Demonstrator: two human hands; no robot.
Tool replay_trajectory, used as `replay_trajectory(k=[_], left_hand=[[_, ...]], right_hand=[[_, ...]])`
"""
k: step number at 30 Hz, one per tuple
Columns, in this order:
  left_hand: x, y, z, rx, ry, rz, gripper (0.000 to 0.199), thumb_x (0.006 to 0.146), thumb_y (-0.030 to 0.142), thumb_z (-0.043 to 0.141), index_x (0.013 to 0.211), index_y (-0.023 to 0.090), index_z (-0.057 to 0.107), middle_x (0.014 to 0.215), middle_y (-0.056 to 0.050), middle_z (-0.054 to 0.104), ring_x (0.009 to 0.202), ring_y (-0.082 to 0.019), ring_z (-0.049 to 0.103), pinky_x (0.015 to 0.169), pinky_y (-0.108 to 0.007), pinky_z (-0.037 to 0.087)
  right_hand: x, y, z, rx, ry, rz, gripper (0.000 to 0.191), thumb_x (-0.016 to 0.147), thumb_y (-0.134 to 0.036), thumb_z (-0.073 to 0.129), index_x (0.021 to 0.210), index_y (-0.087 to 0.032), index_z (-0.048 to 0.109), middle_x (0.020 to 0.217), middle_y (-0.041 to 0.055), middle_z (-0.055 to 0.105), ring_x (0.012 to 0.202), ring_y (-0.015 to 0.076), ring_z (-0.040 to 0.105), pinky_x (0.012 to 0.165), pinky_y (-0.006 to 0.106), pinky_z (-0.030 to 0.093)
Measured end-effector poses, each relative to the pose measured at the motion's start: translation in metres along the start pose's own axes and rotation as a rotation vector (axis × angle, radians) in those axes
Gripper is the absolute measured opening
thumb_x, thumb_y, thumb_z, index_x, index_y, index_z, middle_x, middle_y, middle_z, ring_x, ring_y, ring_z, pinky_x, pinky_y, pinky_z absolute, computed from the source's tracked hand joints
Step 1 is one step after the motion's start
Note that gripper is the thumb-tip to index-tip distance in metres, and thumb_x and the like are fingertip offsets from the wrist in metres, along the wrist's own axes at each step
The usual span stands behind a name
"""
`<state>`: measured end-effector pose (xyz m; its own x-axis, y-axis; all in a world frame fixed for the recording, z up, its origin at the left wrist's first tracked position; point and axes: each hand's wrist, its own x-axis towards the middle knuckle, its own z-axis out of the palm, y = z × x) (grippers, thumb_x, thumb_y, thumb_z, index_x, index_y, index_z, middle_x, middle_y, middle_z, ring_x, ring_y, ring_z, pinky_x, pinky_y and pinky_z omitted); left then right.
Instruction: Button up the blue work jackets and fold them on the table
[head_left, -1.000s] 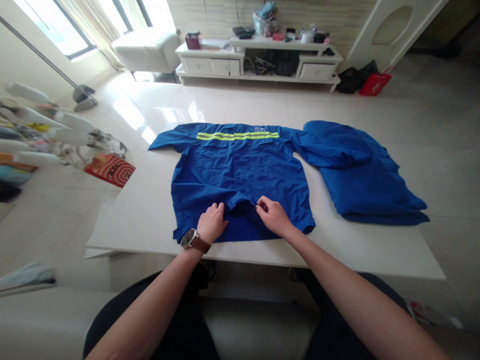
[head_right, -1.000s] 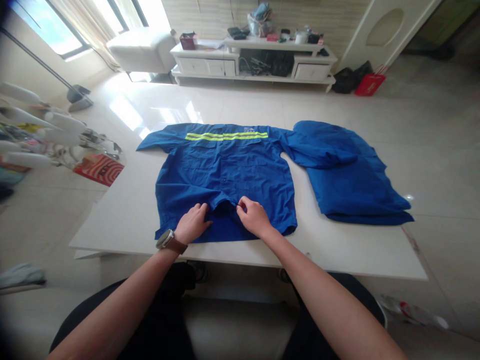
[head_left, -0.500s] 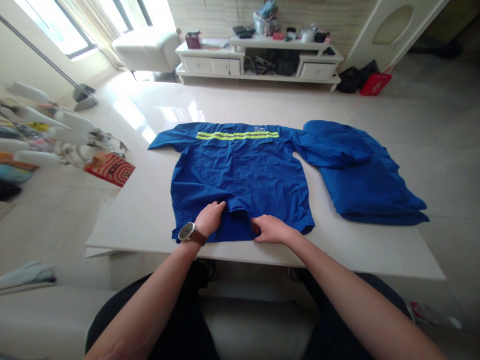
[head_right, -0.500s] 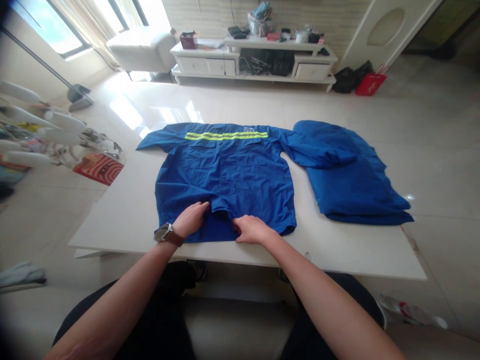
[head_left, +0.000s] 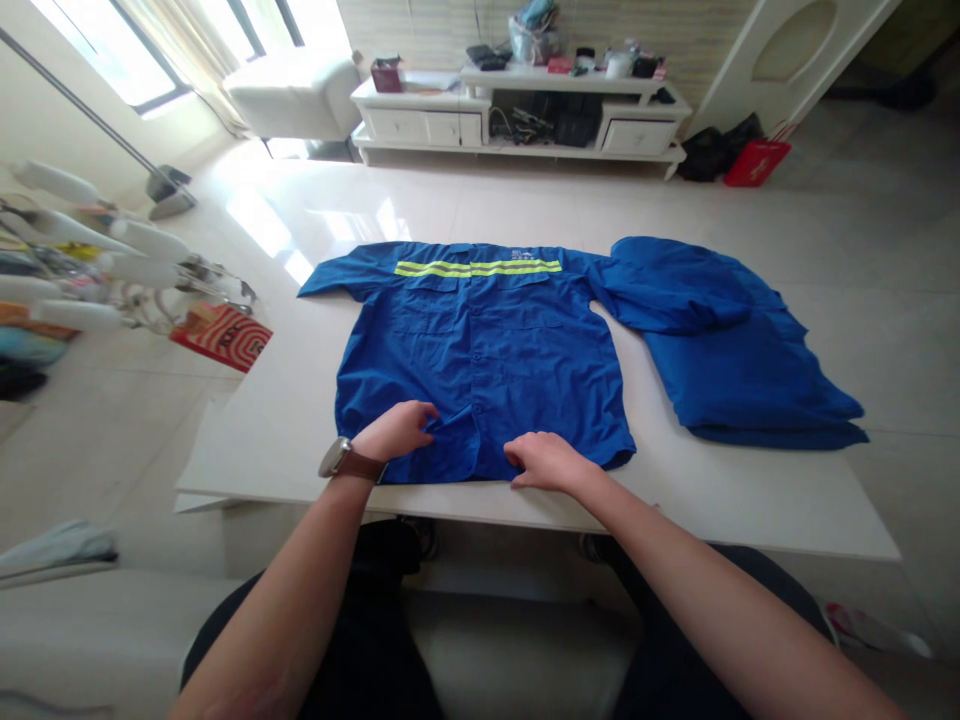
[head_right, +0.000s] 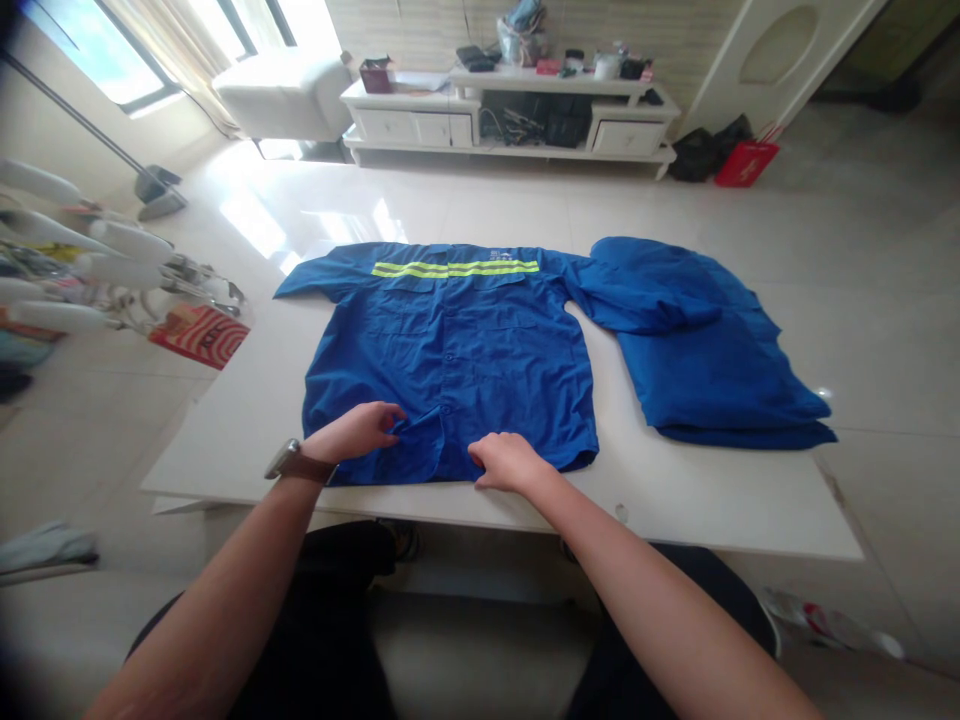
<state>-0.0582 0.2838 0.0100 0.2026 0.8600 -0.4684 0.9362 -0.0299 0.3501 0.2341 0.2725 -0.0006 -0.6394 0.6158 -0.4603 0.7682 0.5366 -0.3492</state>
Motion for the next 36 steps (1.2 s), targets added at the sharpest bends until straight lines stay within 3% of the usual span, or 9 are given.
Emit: replay_trajectory(k=[3,9,12,18,22,26,29,33,36], left_hand=[[0.008,0.028,0.016,0.034,0.122,0.136,0.057,0.08,0.023,0.07,0.136,0.021,0.063,0.139,-0.013,0.062,0.128,-0.027,0.06,0.107,-0.034,0.049],[0.005,0.054,0.045,0.146,0.009,0.011,0.085,0.087,0.03,0.068,0.161,0.02,0.029,0.171,-0.023,0.018,0.158,-0.04,0.018,0.117,-0.055,0.036],[-0.001,0.06,0.044,0.188,0.03,0.02,0.069,0.09,0.032,0.064,0.153,0.021,0.04,0.165,-0.023,0.032,0.151,-0.041,0.032,0.111,-0.056,0.042],[-0.003,0.069,0.039,0.195,0.053,0.117,0.034,0.086,0.028,0.066,0.119,0.02,0.061,0.123,-0.015,0.06,0.118,-0.034,0.056,0.096,-0.052,0.049],[-0.004,0.073,0.041,0.149,0.119,0.193,0.041,0.085,0.022,0.067,0.125,0.024,0.057,0.123,-0.012,0.058,0.114,-0.03,0.056,0.094,-0.046,0.049],[-0.004,0.073,0.041,0.14,0.161,0.242,0.033,0.088,0.021,0.064,0.12,0.027,0.062,0.13,-0.01,0.056,0.12,-0.03,0.052,0.094,-0.044,0.048],[-0.002,0.072,0.041,0.146,0.169,0.24,0.03,0.087,0.018,0.063,0.116,0.025,0.066,0.13,-0.01,0.057,0.119,-0.03,0.051,0.094,-0.045,0.048],[0.0,0.075,0.041,0.116,0.183,0.278,0.019,0.089,0.015,0.057,0.101,0.023,0.07,0.118,-0.009,0.062,0.115,-0.029,0.052,0.092,-0.044,0.047],[0.002,0.078,0.039,0.072,0.23,0.322,0.021,0.092,0.014,0.054,0.103,0.022,0.07,0.113,-0.008,0.064,0.113,-0.027,0.053,0.093,-0.044,0.045]], right_hand=[[0.002,-0.003,0.003,-0.047,0.023,-0.002,0.018,0.083,-0.037,0.074,0.095,-0.023,0.071,0.099,0.0045,0.076,0.091,0.0224,0.07,0.067,0.025,0.04],[0.001,-0.008,0.002,-0.09,0.028,-0.044,0.021,0.086,-0.018,0.057,0.097,-0.02,0.074,0.099,0.009,0.077,0.089,0.0233,0.072,0.071,0.028,0.044],[-0.003,-0.01,-0.001,-0.042,-0.062,-0.062,0.018,0.079,-0.018,0.062,0.09,-0.02,0.076,0.093,0.0089,0.077,0.084,0.0231,0.071,0.068,0.027,0.044],[-0.006,-0.007,-0.005,0.363,-0.458,-0.113,0.003,0.072,-0.022,0.065,0.072,-0.019,0.067,0.061,-0.0017,0.064,0.058,0.0141,0.06,0.055,0.023,0.038],[-0.006,-0.003,-0.016,0.423,-0.134,-0.122,0.014,0.074,-0.021,0.061,0.062,-0.019,0.056,0.059,-0.0041,0.056,0.058,0.011,0.049,0.055,0.024,0.031],[-0.005,0.009,-0.028,0.356,0.334,0.249,0.021,0.085,-0.028,0.055,0.065,-0.02,0.055,0.067,-0.0007,0.059,0.065,0.0142,0.05,0.061,0.026,0.031],[-0.004,0.016,-0.029,0.274,0.525,0.407,0.008,0.085,-0.027,0.057,0.08,-0.022,0.062,0.082,0.0028,0.067,0.076,0.0189,0.057,0.068,0.028,0.037],[-0.001,0.007,-0.018,0.193,0.648,0.156,0.029,0.083,-0.02,0.063,0.113,-0.02,0.063,0.117,0.0097,0.068,0.111,0.0255,0.058,0.091,0.033,0.044],[0.001,-0.008,-0.008,0.175,0.582,-0.063,0.04,0.089,-0.026,0.066,0.128,-0.019,0.058,0.133,0.0125,0.064,0.127,0.0266,0.052,0.1,0.038,0.042]])
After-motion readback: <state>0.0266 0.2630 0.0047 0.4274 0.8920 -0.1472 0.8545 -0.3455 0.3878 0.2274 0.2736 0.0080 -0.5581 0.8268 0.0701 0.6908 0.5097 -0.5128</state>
